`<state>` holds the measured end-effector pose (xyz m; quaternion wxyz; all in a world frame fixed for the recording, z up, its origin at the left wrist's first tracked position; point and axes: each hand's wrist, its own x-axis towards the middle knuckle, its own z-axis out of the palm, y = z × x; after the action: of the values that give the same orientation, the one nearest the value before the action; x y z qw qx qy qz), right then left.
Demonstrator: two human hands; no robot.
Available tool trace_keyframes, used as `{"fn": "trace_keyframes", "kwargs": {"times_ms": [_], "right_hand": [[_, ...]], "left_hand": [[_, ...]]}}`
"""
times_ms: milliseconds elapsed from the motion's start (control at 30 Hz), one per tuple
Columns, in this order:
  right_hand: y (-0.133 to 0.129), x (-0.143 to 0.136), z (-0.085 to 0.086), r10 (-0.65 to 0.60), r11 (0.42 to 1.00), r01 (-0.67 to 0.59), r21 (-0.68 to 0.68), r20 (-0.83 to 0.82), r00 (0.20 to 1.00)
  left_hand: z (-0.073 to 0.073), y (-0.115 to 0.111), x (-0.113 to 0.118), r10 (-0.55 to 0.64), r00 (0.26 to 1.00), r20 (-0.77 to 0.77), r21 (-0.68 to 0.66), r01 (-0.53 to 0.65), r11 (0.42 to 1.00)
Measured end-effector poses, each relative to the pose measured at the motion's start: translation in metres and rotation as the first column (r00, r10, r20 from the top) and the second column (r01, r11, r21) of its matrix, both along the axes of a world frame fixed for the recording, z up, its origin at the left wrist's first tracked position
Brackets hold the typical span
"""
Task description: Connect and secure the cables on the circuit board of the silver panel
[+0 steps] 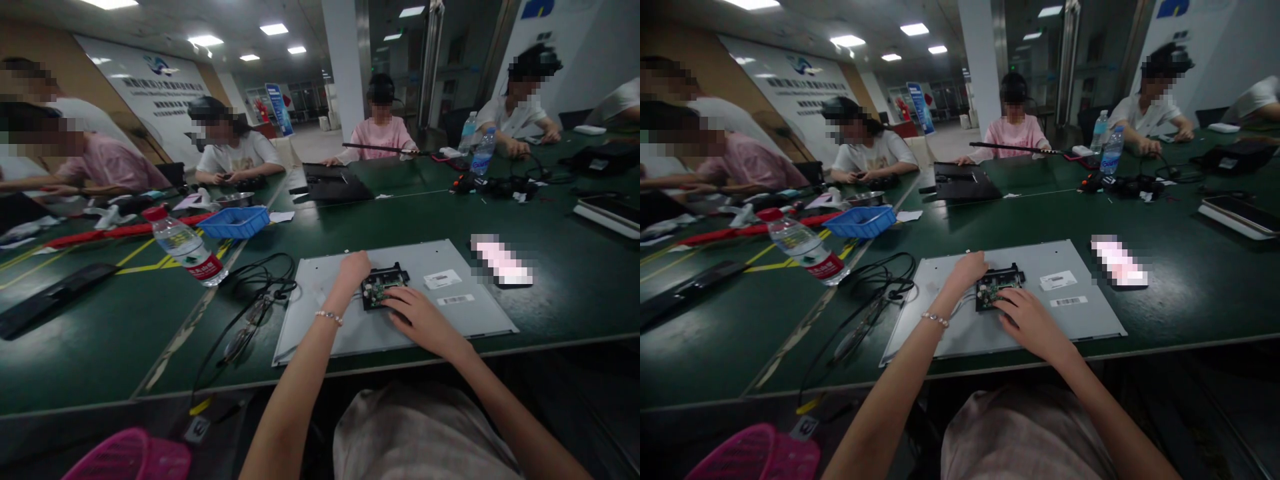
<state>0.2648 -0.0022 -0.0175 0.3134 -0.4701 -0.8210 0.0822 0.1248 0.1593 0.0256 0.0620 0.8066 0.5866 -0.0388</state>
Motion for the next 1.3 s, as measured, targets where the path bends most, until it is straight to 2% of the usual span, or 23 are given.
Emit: {"fn": "trace_keyframes", "kwargs": {"times_ms": [267,467,567,667,800,900,967,1067,1133,1233,1300], "right_hand": [[0.001,0.0,-0.005,0.005,1.0,-0.005,0.017,-0.002,1.0],[-0.001,0.002,-0.005,0.012,1.0,-0.012,0.018,0.015,1.0],[-0.002,0.002,-0.004,0.01,1.0,-0.01,0.023,0.014,1.0],[-0.002,0.002,-0.005,0.01,1.0,-0.011,0.024,0.006,1.0],[-0.002,0.003,-0.006,0.027,0.999,-0.026,0.038,-0.012,1.0],[-0.002,0.002,-0.006,0.041,0.998,-0.04,0.041,-0.026,0.999],[-0.002,0.001,-0.006,0.042,0.998,-0.04,0.04,-0.042,0.998],[-0.001,0.001,-0.006,0.043,0.998,-0.039,0.051,-0.079,0.996],[0.001,0.004,-0.005,0.018,0.998,-0.011,0.062,-0.112,0.994],[0.012,0.015,0.006,-0.07,0.995,0.078,0.057,-0.132,0.989],[0.029,0.022,0.018,-0.108,0.993,0.113,0.044,-0.094,0.99]], "left_hand": [[-0.013,0.027,-0.007,-0.137,0.988,0.07,0.016,0.136,0.991],[-0.022,0.043,-0.003,-0.153,0.98,0.131,0.062,0.146,0.987],[-0.02,0.04,-0.003,-0.147,0.979,0.143,0.081,0.137,0.987],[-0.011,0.032,-0.006,-0.14,0.98,0.143,0.108,0.125,0.986],[0.011,0.006,-0.012,-0.133,0.982,0.134,0.171,0.109,0.979],[0.023,-0.033,-0.015,-0.138,0.984,0.115,0.204,0.112,0.973],[0.022,-0.065,-0.015,-0.155,0.986,0.063,0.219,0.138,0.966],[0.005,-0.109,-0.013,-0.206,0.973,0.105,0.284,0.169,0.944],[-0.011,-0.128,-0.012,-0.194,0.964,0.182,0.358,0.119,0.926],[-0.033,-0.14,-0.012,-0.158,0.955,0.252,0.429,0.036,0.903],[-0.042,-0.142,-0.012,-0.143,0.955,0.26,0.446,0.013,0.895]]}}
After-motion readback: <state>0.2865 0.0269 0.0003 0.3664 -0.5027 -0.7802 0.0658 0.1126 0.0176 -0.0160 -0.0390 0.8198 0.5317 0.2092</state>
